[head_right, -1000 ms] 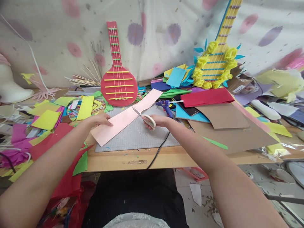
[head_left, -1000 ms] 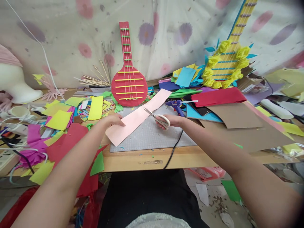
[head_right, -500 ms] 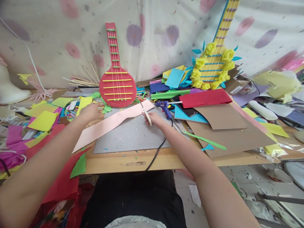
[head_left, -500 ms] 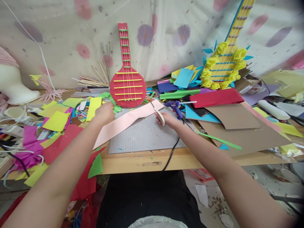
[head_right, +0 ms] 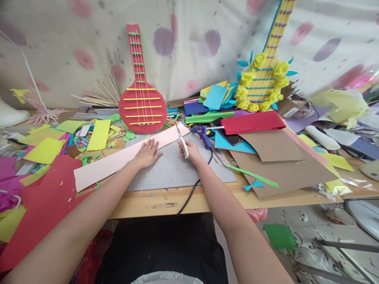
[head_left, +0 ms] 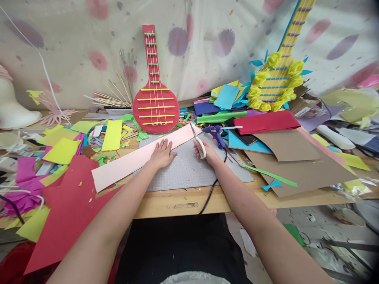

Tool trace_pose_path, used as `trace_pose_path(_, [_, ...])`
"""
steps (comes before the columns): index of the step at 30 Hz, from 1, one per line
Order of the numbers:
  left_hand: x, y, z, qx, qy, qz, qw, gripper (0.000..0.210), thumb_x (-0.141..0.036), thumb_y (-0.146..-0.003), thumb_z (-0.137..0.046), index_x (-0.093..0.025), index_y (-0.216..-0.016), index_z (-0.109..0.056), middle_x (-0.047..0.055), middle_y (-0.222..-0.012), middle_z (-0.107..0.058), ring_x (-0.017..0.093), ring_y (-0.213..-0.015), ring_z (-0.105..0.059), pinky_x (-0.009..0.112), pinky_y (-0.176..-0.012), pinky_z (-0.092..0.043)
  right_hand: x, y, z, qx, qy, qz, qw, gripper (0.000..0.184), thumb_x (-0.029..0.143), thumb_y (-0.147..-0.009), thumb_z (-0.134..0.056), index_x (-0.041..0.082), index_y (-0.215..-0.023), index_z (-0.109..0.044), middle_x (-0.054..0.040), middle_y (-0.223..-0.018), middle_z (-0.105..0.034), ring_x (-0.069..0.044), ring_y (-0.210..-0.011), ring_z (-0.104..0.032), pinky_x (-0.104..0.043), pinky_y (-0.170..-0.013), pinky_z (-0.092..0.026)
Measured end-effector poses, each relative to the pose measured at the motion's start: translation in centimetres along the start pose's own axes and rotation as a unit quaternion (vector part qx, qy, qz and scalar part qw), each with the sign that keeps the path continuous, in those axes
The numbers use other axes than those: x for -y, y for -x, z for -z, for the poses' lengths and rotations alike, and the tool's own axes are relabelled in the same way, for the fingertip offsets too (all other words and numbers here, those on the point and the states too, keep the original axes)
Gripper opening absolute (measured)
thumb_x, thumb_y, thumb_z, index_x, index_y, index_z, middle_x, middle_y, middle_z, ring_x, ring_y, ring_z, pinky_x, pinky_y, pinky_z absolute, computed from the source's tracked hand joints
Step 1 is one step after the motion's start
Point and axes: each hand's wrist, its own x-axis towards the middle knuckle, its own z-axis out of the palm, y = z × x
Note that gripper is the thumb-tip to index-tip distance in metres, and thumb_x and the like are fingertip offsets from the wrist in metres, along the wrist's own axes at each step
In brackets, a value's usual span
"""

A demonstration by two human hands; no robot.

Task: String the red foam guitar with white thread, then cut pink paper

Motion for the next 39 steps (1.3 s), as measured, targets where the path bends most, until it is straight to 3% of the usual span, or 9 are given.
trace_pose_path(10, [0.0,-0.3,1.1,0.072,0.019,-0.014,0.997,0.065,-0.055,-0.090,-0.030,-0.029,-0.149,-0.021,0.008,-0.158,0.001,0.031,-0.144,0.007,0.051,-0.114,-0.003,0.0,-0.1,0.4,0.018,-0.001,-0.004,1.000,0.049,0.061,-0.064,-0.070,0.017,-0.072,-0.051,0.0031,-0.050,-0.052,-0.006,-0.037,-0.047,-0.019,-0.035,-0.036])
trace_pose_path(14, [0.4,-0.5,1.6,0.082,0.084,-0.021,0.993,0.068,-0.060,-0.086,-0.036,-0.032,-0.147,-0.027,0.007,-0.158,-0.004,0.033,-0.143,0.007,0.055,-0.113,-0.003,-0.2,-0.2,0.5,0.030,-0.004,0.009,1.000,0.050,0.063,-0.063,-0.069,0.017,-0.072,-0.051,0.0032,-0.050,-0.052,-0.006,-0.037,-0.046,-0.018,-0.035,-0.035])
trace_pose_path(16, [0.9,-0.6,2.1,0.049,0.165,-0.012,0.985,0.064,-0.055,-0.089,-0.032,-0.030,-0.148,-0.026,0.007,-0.157,-0.014,0.027,-0.145,-0.004,0.049,-0.114,-0.009,-0.3,-0.3,0.6,0.032,-0.006,0.010,0.999,0.050,0.063,-0.063,-0.069,0.017,-0.073,-0.051,0.0029,-0.050,-0.052,-0.006,-0.038,-0.047,-0.018,-0.035,-0.035])
trace_pose_path(19, [2.5,-0.6,3.2,-0.081,0.268,0.039,0.959,0.055,-0.041,-0.091,-0.032,-0.022,-0.143,-0.037,0.007,-0.150,-0.036,0.017,-0.138,-0.033,0.031,-0.112,-0.025,-0.4,-0.4,0.7,0.031,-0.009,0.000,0.999,0.049,0.062,-0.063,-0.069,0.017,-0.073,-0.053,0.0026,-0.051,-0.053,-0.006,-0.038,-0.047,-0.018,-0.035,-0.036])
trace_pose_path(22, [4.7,-0.7,4.5,-0.166,0.236,0.118,0.950,0.042,-0.031,-0.084,-0.045,-0.014,-0.120,-0.059,0.011,-0.130,-0.059,0.019,-0.120,-0.053,0.026,-0.102,-0.037,-0.2,-0.3,0.7,0.035,-0.014,-0.006,0.999,0.047,0.060,-0.064,-0.070,0.016,-0.073,-0.053,0.0025,-0.051,-0.053,-0.006,-0.038,-0.047,-0.019,-0.036,-0.036])
trace_pose_path(25, [6.6,-1.0,5.4,-0.114,0.141,0.178,0.967,0.038,-0.041,-0.076,-0.059,-0.016,-0.104,-0.065,0.012,-0.118,-0.065,0.026,-0.110,-0.059,0.031,-0.092,-0.043,0.0,-0.1,0.6,0.038,-0.019,-0.008,0.999,0.046,0.058,-0.064,-0.071,0.016,-0.072,-0.053,0.0023,-0.051,-0.053,-0.007,-0.038,-0.047,-0.019,-0.036,-0.036])
trace_pose_path(29, [7.6,-1.7,5.8,-0.018,0.052,0.187,0.981,0.052,-0.061,-0.059,-0.069,-0.020,-0.091,-0.065,0.013,-0.105,-0.068,0.030,-0.099,-0.063,0.032,-0.079,-0.047,0.1,0.0,0.6,0.035,-0.014,-0.004,0.999,0.047,0.059,-0.065,-0.070,0.017,-0.073,-0.052,0.0025,-0.051,-0.053,-0.007,-0.038,-0.048,-0.019,-0.036,-0.035])
trace_pose_path(35, [5.7,-2.7,7.0,0.050,0.066,0.176,0.981,0.030,-0.035,-0.050,-0.078,-0.021,-0.073,-0.065,0.008,-0.089,-0.070,0.031,-0.088,-0.064,0.033,-0.073,-0.047,-0.1,-0.1,0.6,0.034,-0.010,-0.003,0.999,0.048,0.061,-0.065,-0.069,0.017,-0.073,-0.051,0.0026,-0.052,-0.053,-0.006,-0.038,-0.047,-0.019,-0.036,-0.036])
trace_pose_path(39, [5.2,-2.8,7.8,0.030,0.141,0.180,0.973,0.025,-0.025,-0.043,-0.078,-0.022,-0.060,-0.059,0.003,-0.077,-0.067,0.030,-0.085,-0.063,0.032,-0.070,-0.046,-0.1,0.0,0.6,0.031,-0.007,0.001,1.000,0.050,0.062,-0.063,-0.070,0.017,-0.072,-0.052,0.0029,-0.051,-0.053,-0.006,-0.038,-0.047,-0.019,-0.036,-0.035])
